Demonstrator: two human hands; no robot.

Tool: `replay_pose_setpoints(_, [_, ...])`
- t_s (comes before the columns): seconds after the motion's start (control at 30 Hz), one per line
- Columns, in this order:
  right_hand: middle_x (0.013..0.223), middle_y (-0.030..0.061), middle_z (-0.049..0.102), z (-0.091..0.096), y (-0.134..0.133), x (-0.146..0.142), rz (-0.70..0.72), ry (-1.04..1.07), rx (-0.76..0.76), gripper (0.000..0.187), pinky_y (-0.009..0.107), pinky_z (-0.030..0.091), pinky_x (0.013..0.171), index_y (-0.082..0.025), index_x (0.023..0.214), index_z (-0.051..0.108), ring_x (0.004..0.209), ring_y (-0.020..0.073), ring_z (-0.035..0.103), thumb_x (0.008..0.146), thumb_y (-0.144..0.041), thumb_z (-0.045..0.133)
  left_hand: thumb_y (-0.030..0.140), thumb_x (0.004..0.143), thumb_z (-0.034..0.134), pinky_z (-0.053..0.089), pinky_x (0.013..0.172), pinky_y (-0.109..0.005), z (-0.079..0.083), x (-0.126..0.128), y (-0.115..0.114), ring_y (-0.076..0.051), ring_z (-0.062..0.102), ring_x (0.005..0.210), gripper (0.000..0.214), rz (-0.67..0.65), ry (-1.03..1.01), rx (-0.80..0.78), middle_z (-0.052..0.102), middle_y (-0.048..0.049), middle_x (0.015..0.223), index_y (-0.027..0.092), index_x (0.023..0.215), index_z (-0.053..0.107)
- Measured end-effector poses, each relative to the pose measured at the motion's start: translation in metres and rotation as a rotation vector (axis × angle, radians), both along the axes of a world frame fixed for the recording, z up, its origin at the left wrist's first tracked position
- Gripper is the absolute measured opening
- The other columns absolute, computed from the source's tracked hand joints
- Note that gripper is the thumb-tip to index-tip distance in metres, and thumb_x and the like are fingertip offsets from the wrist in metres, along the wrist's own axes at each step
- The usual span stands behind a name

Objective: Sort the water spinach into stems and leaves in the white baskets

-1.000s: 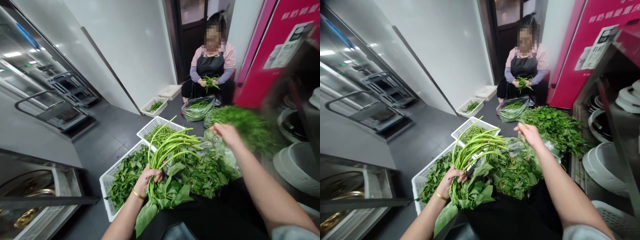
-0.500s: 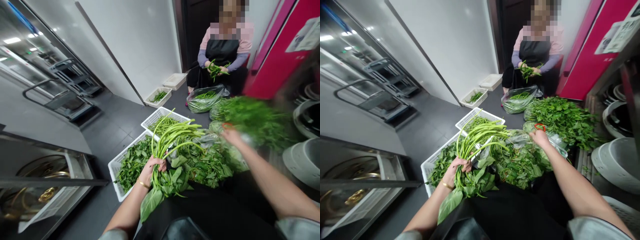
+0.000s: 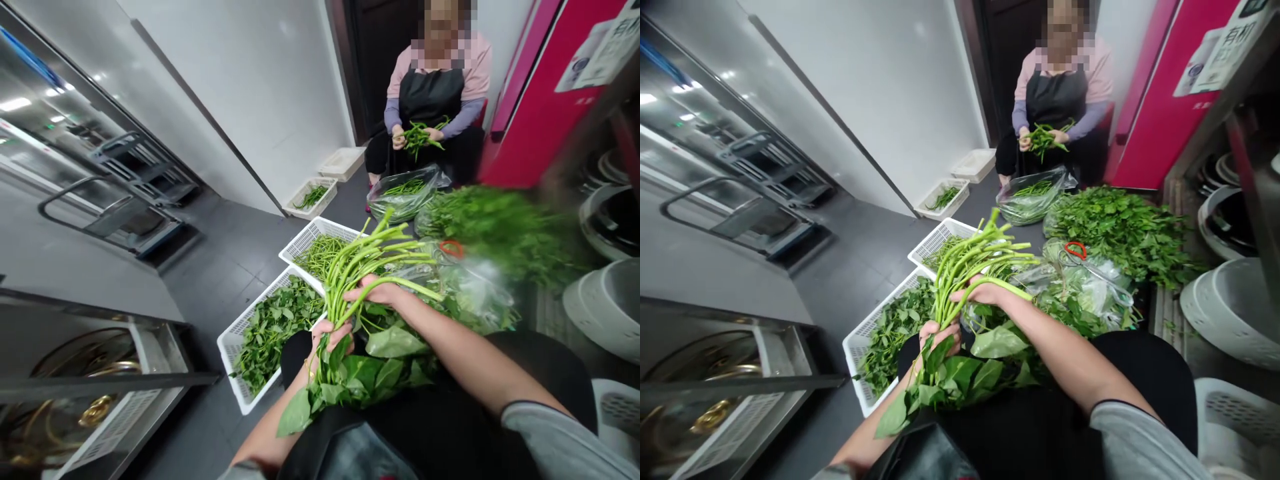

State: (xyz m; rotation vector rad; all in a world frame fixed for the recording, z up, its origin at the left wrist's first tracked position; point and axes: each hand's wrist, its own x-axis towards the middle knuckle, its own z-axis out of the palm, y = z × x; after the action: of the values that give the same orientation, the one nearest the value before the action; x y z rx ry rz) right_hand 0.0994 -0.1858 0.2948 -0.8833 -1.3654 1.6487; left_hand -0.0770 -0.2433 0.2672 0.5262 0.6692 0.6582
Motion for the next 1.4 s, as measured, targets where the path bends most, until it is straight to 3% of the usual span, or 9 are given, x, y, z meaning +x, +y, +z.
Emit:
replay_pose_setpoints(0.17, [0.045, -0.007, 0.049, 0.013, -0.007, 0.08, -0.171, -0.068, 0.006, 0.019, 0.02, 0.038, 0.035, -0.017, 0.066, 0.063, 0.04, 0.0085, 0.044, 0.077, -0.031, 0.058, 0.03, 0.058, 0.061, 0.021, 0.032, -0.02, 0.006, -0.008, 0.001, -0.004, 0.015, 0.032, 0.027, 0.023, -0.105, -0.024, 0.021, 0.0104, 0.042, 0.015, 0.079, 0.056])
replay_pose_setpoints(0.33, [0.04, -0.011, 0.018, 0.013, -0.03, 0.167, -0.768, -0.033, 0.03, 0.025, 0.021, 0.02, 0.032, -0.025, 0.062, 0.045, 0.032, 0.0072, 0.018, 0.083, -0.039, 0.048, 0.027, 0.061, 0.06, 0.029, 0.037, -0.02, 0.014, -0.015, 0.004, -0.005, 0.024, 0.035, 0.028, 0.152, -0.064, 0.025, 0.029, 0.0088, 0.045, 0.015, 0.087, 0.059])
replay_pose_setpoints(0.4, [0.041, -0.011, 0.017, 0.007, -0.04, 0.161, -0.846, -0.066, -0.019, 0.025, 0.024, 0.017, 0.033, -0.025, 0.063, 0.046, 0.032, 0.0076, 0.017, 0.079, -0.042, 0.054, 0.027, 0.064, 0.059, 0.036, 0.043, -0.022, 0.015, -0.012, 0.004, -0.007, 0.034, 0.039, 0.029, 0.179, 0.006, 0.103, 0.038, 0.0066, 0.049, 0.014, 0.09, 0.059])
replay_pose_setpoints(0.53, [0.042, -0.0059, 0.039, 0.006, -0.046, 0.079, -0.437, -0.337, -0.063, 0.029, 0.025, 0.027, 0.04, -0.019, 0.07, 0.063, 0.038, 0.0097, 0.035, 0.072, -0.048, 0.063, 0.022, 0.063, 0.062, 0.046, 0.055, -0.029, 0.017, -0.001, 0.004, -0.011, 0.046, 0.044, 0.025, 0.137, 0.122, 0.307, 0.053, 0.0018, 0.053, 0.012, 0.085, 0.061])
replay_pose_setpoints(0.63, [0.054, -0.0025, 0.053, 0.016, -0.03, 0.02, -0.305, -0.542, 0.062, 0.031, 0.024, 0.034, 0.051, -0.017, 0.062, 0.061, 0.052, 0.0116, 0.047, 0.065, -0.047, 0.067, 0.021, 0.064, 0.063, 0.049, 0.062, -0.033, 0.019, -0.001, 0.005, -0.016, 0.057, 0.054, 0.017, 0.05, 0.179, 0.343, 0.063, -0.006, 0.062, 0.01, 0.078, 0.063])
replay_pose_setpoints(0.73, [0.046, -0.0051, 0.049, 0.02, -0.019, -0.002, -0.221, -0.569, 0.001, 0.033, 0.023, 0.032, 0.048, -0.017, 0.056, 0.054, 0.046, 0.0096, 0.044, 0.067, -0.046, 0.065, 0.02, 0.064, 0.065, 0.051, 0.065, -0.034, 0.02, -0.008, 0.007, -0.021, 0.063, 0.065, 0.019, -0.064, 0.202, 0.348, 0.067, -0.0122, 0.072, 0.008, 0.079, 0.065])
replay_pose_setpoints(0.93, [0.039, -0.0066, 0.048, 0.003, -0.029, -0.001, -0.204, -0.445, -0.121, 0.03, 0.02, 0.029, 0.041, -0.017, 0.058, 0.051, 0.038, 0.0075, 0.042, 0.066, -0.041, 0.068, 0.016, 0.062, 0.069, 0.052, 0.066, -0.036, 0.014, -0.012, 0.008, -0.022, 0.065, 0.067, 0.039, -0.062, 0.162, 0.294, 0.069, -0.0134, 0.085, 0.01, 0.1, 0.06])
replay_pose_setpoints(1.2, [0.038, -0.0074, 0.047, 0.0, -0.038, 0.005, -0.053, -0.072, -0.077, 0.031, 0.021, 0.031, 0.037, -0.019, 0.063, 0.05, 0.032, 0.0085, 0.042, 0.069, -0.046, 0.064, 0.027, 0.062, 0.067, 0.051, 0.068, -0.036, 0.016, -0.006, 0.002, -0.012, 0.05, 0.05, 0.027, 0.069, 0.018, 0.247, 0.054, 0.0001, 0.058, 0.013, 0.084, 0.062])
replay_pose_setpoints(1.4, [0.042, -0.0077, 0.02, 0.019, -0.047, 0.054, -0.405, 0.116, -0.104, 0.045, 0.021, 0.018, 0.033, -0.023, 0.053, 0.024, 0.034, 0.0069, 0.018, 0.075, -0.056, 0.047, 0.021, 0.061, 0.073, 0.045, 0.057, -0.03, 0.019, -0.012, 0.01, -0.012, 0.049, 0.047, 0.019, 0.064, 0.184, 0.407, 0.052, 0.0013, 0.052, 0.013, 0.074, 0.06])
